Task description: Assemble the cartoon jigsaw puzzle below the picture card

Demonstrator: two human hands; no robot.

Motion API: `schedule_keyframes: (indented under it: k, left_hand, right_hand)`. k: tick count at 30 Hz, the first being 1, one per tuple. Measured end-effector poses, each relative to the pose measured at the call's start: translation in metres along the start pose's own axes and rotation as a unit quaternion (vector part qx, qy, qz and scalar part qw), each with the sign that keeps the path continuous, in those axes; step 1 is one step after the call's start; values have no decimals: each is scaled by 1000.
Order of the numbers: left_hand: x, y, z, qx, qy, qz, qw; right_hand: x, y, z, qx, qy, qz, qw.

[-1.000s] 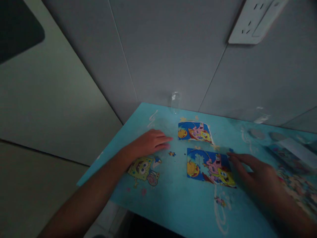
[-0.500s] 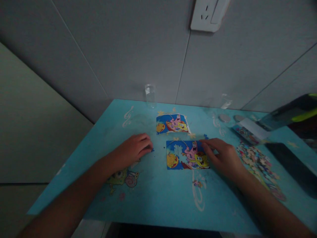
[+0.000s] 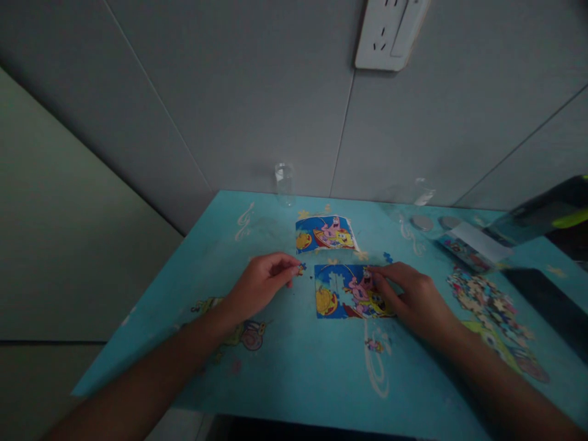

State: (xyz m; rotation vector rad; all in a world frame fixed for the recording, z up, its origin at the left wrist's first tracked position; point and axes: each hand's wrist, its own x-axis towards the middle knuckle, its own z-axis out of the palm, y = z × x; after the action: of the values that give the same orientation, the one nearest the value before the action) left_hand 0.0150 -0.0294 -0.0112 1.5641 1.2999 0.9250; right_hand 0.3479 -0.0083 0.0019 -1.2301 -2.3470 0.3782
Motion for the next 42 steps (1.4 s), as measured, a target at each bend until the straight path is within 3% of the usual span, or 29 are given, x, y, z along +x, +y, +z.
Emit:
schedule_keyframes:
  k: [8,12,14,16,18,22,29,35,42]
  left_hand:
    - [0,-4,0,25,10,14,1000]
    - [1,-4,-11,71,33,46,996]
    - [3,-5,-24,163,88,100,978]
    - [5,-7,-40,286,154,152,933]
    - [8,-11,-55,348,180,161,906]
    - [12,-22,-69,393,149,143,896]
    - [12,-30,-67,421,92,134,893]
    - [15,-46,-78,413,40,125,901]
    - [17,-60,-84,410,34,115,904]
  right_hand:
    - [0,8,1,11,-12,33,999]
    - [-1,15,4,9,-19,35,999]
    - [-2,21,5,7,-17,42,999]
    - [-4,27,6,2,-15,51,999]
    - [-5,32,6,-1,-10,55,998]
    - [-5,37,4,-23,11,50,998]
    - [-4,37,-7,-66,47,34,996]
    - [0,36,-24,-105,73,58,990]
    - [-1,48,-41,-172,127,129,968]
